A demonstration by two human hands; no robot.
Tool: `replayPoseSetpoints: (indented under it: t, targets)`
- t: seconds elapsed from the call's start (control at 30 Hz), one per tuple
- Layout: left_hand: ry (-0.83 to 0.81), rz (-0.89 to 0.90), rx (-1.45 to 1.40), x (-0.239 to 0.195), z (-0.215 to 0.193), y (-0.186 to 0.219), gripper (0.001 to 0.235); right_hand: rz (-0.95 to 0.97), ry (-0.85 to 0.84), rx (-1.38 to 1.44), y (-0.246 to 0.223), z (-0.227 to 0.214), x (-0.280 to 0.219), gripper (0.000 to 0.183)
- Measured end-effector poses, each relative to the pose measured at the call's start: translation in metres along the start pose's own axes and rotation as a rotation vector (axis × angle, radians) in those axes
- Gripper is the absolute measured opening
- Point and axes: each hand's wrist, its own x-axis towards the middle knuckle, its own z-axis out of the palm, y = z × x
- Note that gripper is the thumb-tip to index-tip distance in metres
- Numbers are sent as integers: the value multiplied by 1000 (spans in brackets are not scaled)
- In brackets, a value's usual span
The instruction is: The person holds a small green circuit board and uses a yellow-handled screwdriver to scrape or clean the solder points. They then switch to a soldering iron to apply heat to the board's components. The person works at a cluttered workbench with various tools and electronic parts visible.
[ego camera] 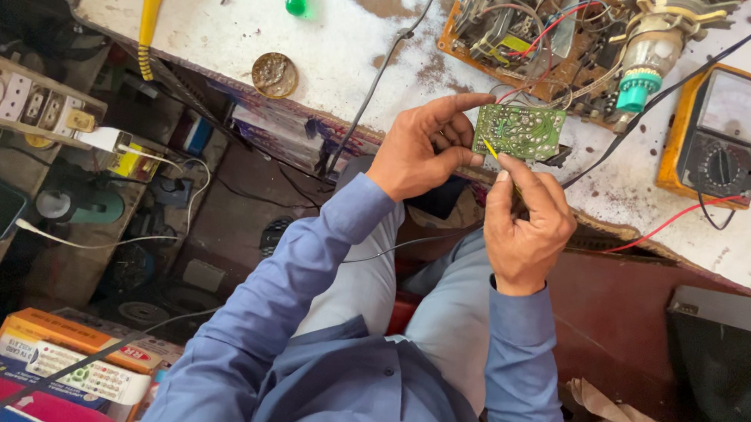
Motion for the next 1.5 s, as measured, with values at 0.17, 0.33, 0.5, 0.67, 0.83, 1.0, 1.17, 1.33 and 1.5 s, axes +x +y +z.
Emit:
replayPoseSetpoints:
  t: [0.17,0.33,0.5,0.67,0.83,1.0,1.17,1.33,1.5]
  targets:
    - [-4,-5,-40,0,0,-2,65,-21,61,19,6,-7,-5,16]
    - [-2,-1,-9,0,1,-2,65,134,104,150,12,-10,-11,18]
    - [-2,-23,-24,0,1,-2,65,236,42,285,14,-6,-13,19]
    - [2,-7,-43,0,1,-4,66,286,18,380,16,-1,-10,23]
    - [-1,-10,-36,0,1,-4,66,303,2,400,15,4,-7,23]
    - [-4,-18,-58,1,0,-3,66,281,35,348,13,5,-4,22]
    - [-9,-33,-53,0,0,-3,66,253,52,316,11,5,-6,20]
    - [-10,-22,-77,1,-1,-3,66,234,51,285,8,6,-5,19]
    - [-10,-28,-44,1,1,-4,66,181,43,284,10,5,-6,17]
